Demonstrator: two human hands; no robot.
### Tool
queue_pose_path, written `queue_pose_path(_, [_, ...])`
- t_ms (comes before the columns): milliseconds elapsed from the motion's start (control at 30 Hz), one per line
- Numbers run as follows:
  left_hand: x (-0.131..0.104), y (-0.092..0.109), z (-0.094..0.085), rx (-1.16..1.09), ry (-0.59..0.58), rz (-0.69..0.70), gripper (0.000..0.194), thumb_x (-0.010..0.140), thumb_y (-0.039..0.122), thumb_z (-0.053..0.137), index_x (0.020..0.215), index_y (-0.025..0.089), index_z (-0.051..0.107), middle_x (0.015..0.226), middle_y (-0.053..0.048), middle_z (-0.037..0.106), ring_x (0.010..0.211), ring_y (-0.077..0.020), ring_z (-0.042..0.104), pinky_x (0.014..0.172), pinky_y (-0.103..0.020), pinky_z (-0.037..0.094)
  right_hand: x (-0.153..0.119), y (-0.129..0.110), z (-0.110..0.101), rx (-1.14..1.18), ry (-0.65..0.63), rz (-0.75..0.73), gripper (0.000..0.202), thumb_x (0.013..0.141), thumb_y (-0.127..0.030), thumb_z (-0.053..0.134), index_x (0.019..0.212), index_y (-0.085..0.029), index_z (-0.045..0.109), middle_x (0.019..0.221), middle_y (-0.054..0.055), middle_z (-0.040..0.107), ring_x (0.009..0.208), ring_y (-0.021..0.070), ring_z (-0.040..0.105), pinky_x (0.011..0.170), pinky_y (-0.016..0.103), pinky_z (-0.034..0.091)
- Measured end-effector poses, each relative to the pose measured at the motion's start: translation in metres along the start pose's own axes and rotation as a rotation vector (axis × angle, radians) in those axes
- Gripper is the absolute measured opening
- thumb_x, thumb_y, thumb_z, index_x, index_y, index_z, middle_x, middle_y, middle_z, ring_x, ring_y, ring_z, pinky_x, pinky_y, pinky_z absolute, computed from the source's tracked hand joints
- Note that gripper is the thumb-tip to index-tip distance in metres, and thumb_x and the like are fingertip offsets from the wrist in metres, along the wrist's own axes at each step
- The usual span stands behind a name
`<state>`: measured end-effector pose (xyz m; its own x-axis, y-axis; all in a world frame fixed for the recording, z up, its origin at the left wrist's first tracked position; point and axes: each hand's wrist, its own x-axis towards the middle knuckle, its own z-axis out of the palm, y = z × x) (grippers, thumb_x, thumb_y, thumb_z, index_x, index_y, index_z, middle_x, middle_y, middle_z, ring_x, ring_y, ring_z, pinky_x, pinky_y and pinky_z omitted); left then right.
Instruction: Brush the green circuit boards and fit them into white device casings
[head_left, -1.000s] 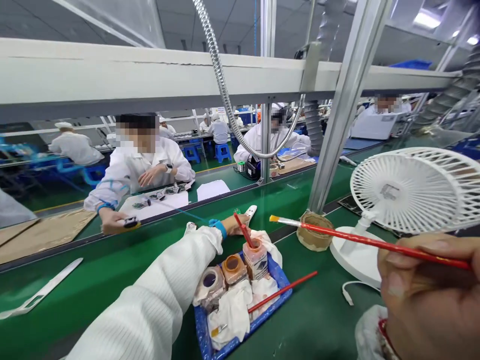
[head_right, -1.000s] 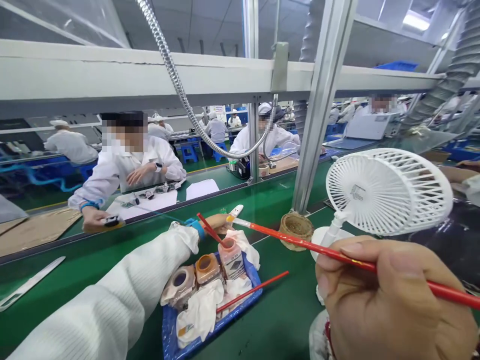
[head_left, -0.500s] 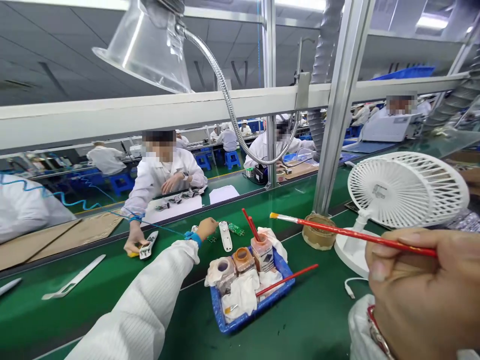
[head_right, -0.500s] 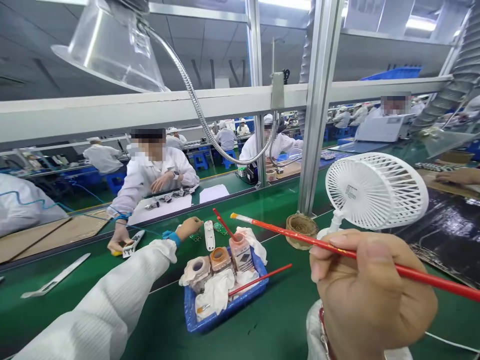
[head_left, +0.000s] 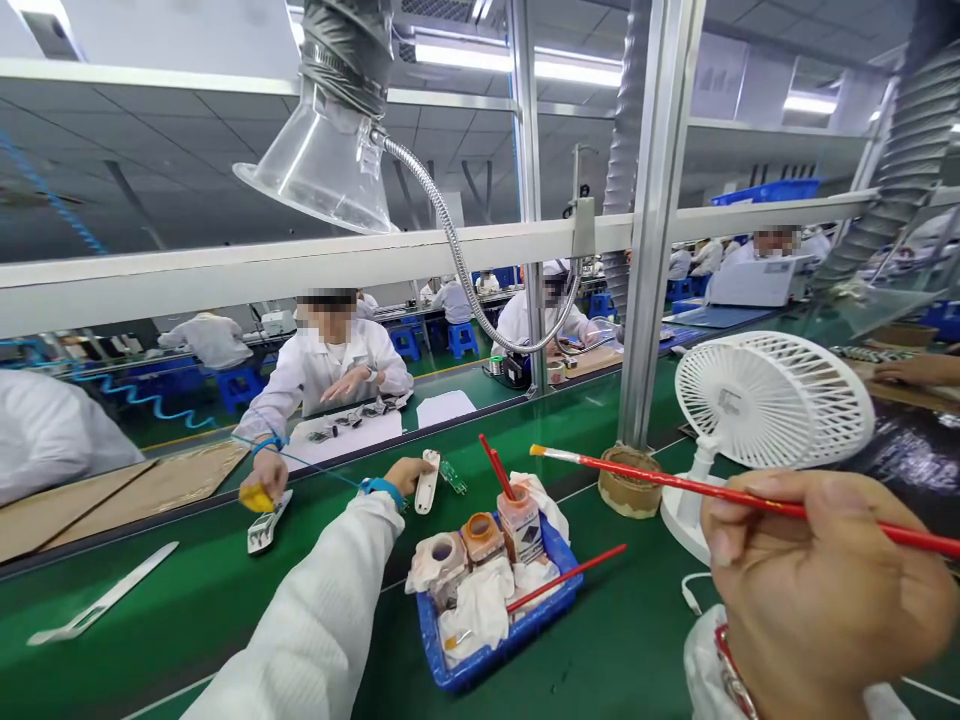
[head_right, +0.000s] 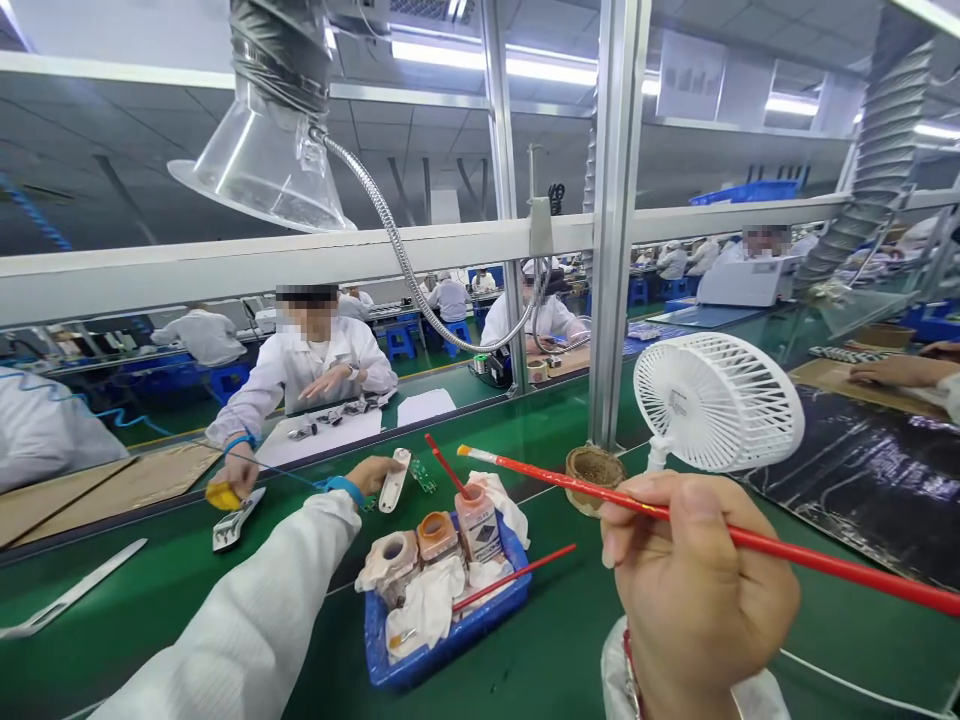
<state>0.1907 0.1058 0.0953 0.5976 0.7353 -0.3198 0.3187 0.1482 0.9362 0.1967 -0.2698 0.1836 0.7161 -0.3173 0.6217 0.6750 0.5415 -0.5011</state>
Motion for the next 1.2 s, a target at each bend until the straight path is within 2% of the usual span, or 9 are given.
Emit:
queue_pose_path(100, [-0.017,0.008,-0.016,-0.166,-0.027,-0.030,0.030,0.086,0.030,0.053,0.112,0.014,0.054,0.110,-0.009,0.057,0.091,-0.0190,0.059,0.075,-0.038,0.051,-0.003,-0.004,0.001,0.003,0.041,-0.013,0.021,0.080,-0.011,0.048,0.065,-0.015,0.062,0.055,0.003,0.053,0.039,0.0156,0.049,0.028,0.028,0.033])
queue_pose_path(200, [-0.053,0.011,-0.034,-0.343,-0.040,0.029,0.025,0.087,0.026,0.053,0.108,0.013,0.055,0.104,-0.007,0.060,0.086,-0.0171,0.060,0.072,-0.035,0.053,-0.008,-0.010,0.002,0.047,0.006,-0.025,0.021,0.081,-0.009,0.047,0.069,-0.016,0.062,0.060,0.003,0.054,0.041,0.0155,0.049,0.030,0.029,0.034])
queue_pose_path(333, [-0.126,0.000,-0.049,-0.542,-0.052,0.119,0.013,0.088,0.010,0.044,0.094,0.011,0.056,0.086,-0.007,0.064,0.083,-0.0163,0.064,0.077,-0.033,0.054,-0.017,-0.014,0.005,0.118,-0.257,0.024,0.019,0.081,-0.007,0.046,0.077,-0.016,0.062,0.065,0.003,0.058,0.044,0.0162,0.052,0.035,0.029,0.040])
queue_pose_path(400, [-0.165,-0.011,-0.051,-0.610,-0.052,0.123,0.011,0.087,0.013,0.045,0.091,0.012,0.056,0.080,-0.007,0.065,0.083,-0.0182,0.065,0.082,-0.035,0.054,-0.023,-0.015,0.006,0.089,-0.419,0.073,0.016,0.083,-0.010,0.048,0.078,-0.016,0.062,0.067,0.003,0.058,0.048,0.0157,0.054,0.042,0.030,0.043])
queue_pose_path(533, [-0.230,-0.032,-0.046,-0.706,-0.084,0.039,0.014,0.086,0.019,0.051,0.091,0.009,0.060,0.078,-0.010,0.067,0.080,-0.0208,0.067,0.086,-0.040,0.053,-0.036,-0.018,0.007,0.033,-0.688,0.149,0.015,0.089,-0.015,0.049,0.080,-0.017,0.061,0.072,0.003,0.059,0.053,0.0143,0.055,0.049,0.028,0.044])
queue_pose_path(633, [-0.264,-0.041,-0.043,-0.726,-0.121,-0.057,0.016,0.085,0.021,0.054,0.088,0.009,0.063,0.076,-0.011,0.068,0.078,-0.0215,0.067,0.084,-0.043,0.054,-0.044,-0.023,0.003,0.030,-0.816,0.173,0.015,0.090,-0.017,0.048,0.082,-0.018,0.061,0.073,0.004,0.060,0.057,0.0154,0.056,0.052,0.028,0.045])
queue_pose_path(767, [-0.291,-0.044,-0.045,-0.729,-0.211,-0.056,0.015,0.082,0.022,0.058,0.083,0.009,0.066,0.073,-0.009,0.067,0.074,-0.0191,0.066,0.081,-0.041,0.056,-0.051,-0.030,-0.002,0.073,-0.894,0.198,0.016,0.091,-0.019,0.047,0.089,-0.018,0.062,0.072,0.004,0.060,0.059,0.0163,0.056,0.054,0.028,0.045])
queue_pose_path(900, [-0.304,-0.044,-0.049,-0.710,-0.303,-0.009,0.016,0.079,0.024,0.063,0.083,0.009,0.068,0.071,-0.006,0.065,0.072,-0.0159,0.063,0.083,-0.039,0.055,-0.059,-0.032,-0.003,0.125,-0.946,0.254,0.018,0.092,-0.016,0.045,0.096,-0.019,0.062,0.079,0.004,0.060,0.063,0.0159,0.056,0.058,0.029,0.045])
queue_pose_path(1200, [-0.304,-0.042,-0.054,-0.665,-0.378,0.040,0.015,0.077,0.024,0.066,0.080,0.010,0.069,0.067,-0.003,0.062,0.065,-0.0106,0.058,0.083,-0.040,0.054,-0.052,-0.044,-0.005,-0.190,-1.068,0.013,0.014,0.090,-0.021,0.048,0.089,-0.024,0.062,0.075,0.002,0.062,0.070,0.0168,0.059,0.064,0.025,0.047])
